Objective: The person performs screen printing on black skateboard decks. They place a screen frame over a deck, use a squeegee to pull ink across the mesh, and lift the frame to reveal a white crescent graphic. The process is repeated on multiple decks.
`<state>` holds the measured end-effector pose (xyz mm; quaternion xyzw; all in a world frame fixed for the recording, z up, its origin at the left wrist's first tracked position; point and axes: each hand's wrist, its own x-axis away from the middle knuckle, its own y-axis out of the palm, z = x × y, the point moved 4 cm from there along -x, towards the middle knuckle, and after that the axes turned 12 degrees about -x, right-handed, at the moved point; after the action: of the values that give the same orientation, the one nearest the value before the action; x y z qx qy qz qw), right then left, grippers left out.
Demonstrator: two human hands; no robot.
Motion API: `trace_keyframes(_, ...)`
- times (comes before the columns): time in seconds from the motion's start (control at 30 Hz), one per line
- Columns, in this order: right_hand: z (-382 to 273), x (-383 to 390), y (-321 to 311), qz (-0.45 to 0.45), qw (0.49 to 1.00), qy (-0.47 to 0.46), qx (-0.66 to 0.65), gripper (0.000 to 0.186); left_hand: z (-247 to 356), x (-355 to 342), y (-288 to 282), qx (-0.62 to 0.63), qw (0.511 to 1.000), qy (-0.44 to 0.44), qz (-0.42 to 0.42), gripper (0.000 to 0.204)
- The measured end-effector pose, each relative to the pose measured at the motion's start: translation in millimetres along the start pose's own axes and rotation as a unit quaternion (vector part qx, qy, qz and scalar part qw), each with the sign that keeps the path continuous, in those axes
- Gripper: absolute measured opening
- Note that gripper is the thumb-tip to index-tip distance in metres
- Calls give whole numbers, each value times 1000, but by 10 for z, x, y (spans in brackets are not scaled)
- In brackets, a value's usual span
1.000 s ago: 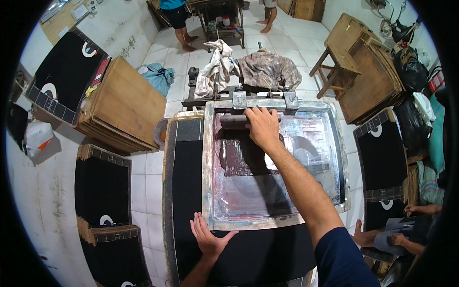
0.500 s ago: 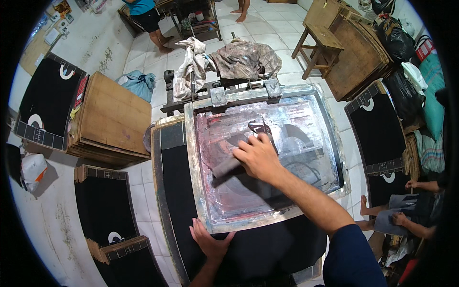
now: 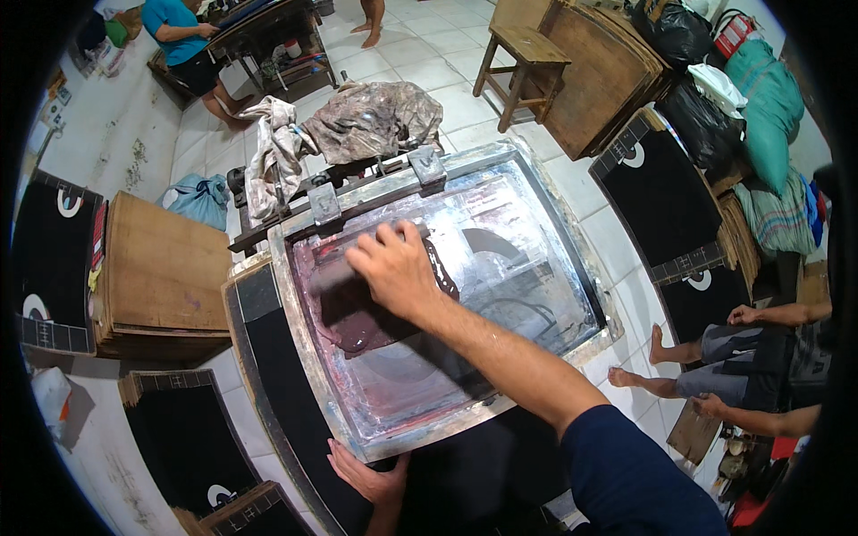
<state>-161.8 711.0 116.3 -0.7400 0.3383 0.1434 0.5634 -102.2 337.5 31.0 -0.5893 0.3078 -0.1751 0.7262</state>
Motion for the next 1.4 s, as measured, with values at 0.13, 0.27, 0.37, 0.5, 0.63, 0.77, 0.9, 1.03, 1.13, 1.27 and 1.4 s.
trace_keyframes(0.13, 270, -44, 5, -4, 996, 85, 25, 30, 19, -4, -11, 7, 1000, -5, -8, 131)
trace_keyframes(0.27, 106, 239, -80, -23, 977, 204, 61, 33, 15, -2, -16, 17, 999, -17, -21, 130)
trace_keyframes(0.37, -285, 432, -209, -51, 974, 211, 64, 33, -9, -12, -19, 33, 999, -25, -33, 131)
trace_keyframes(0.5, -493, 433, -197, -163, 970, 177, 26, 33, -17, -32, -39, 39, 999, -20, -25, 131)
trace_keyframes(0.63, -100, -81, 62, -90, 989, 97, 68, 35, -10, -46, -49, 29, 999, -26, -37, 130)
trace_keyframes(0.77, 55, -234, 193, -80, 991, 83, 63, 37, -7, -66, -56, 23, 998, -28, -47, 130)
trace_keyframes(0.9, -472, 348, -139, -117, 988, 91, 47, 28, -10, -78, -76, 26, 998, -25, -53, 131)
trace_keyframes(1.03, -410, 309, -142, -183, 976, 116, 19, 33, 2, -82, -88, 54, 997, -28, -49, 132)
trace_keyframes(1.13, -76, -132, 103, -130, 986, 92, 50, 35, 16, -74, -82, 43, 998, -20, -40, 133)
trace_keyframes(1.27, 140, -388, 292, -103, 988, 92, 69, 33, 2, -56, -41, 27, 999, -14, -42, 132)
trace_keyframes(1.4, -191, 69, 49, -121, 986, 93, 62, 34, -4, -39, -38, 17, 999, -4, -27, 134)
